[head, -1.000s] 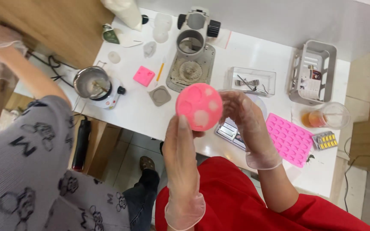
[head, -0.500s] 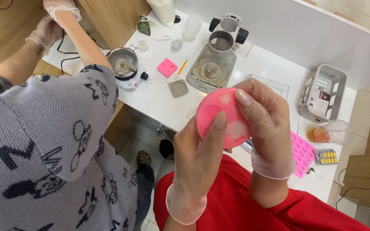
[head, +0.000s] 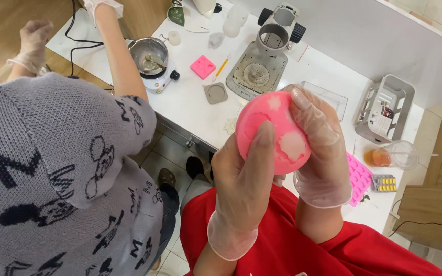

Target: Demolding small decorative wax pieces from silicone molds and weighing them on a digital scale.

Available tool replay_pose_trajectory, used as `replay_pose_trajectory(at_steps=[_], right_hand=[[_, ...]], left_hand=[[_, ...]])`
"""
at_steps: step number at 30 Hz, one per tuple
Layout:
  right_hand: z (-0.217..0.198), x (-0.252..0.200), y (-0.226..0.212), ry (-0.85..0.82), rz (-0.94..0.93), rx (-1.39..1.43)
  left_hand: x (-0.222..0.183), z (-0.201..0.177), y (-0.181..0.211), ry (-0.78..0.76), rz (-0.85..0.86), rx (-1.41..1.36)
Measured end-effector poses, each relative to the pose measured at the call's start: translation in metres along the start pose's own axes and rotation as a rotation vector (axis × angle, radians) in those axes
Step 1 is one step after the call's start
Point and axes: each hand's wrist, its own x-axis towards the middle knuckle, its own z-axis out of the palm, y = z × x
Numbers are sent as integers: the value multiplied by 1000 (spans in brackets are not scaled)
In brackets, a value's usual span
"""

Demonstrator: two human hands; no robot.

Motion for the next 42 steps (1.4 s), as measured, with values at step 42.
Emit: replay_pose_trajectory(at_steps=[42], right_hand=[[-51, 31, 43, -165, -190, -230]], left_hand=[[40, -24, -26, 186, -34, -54]])
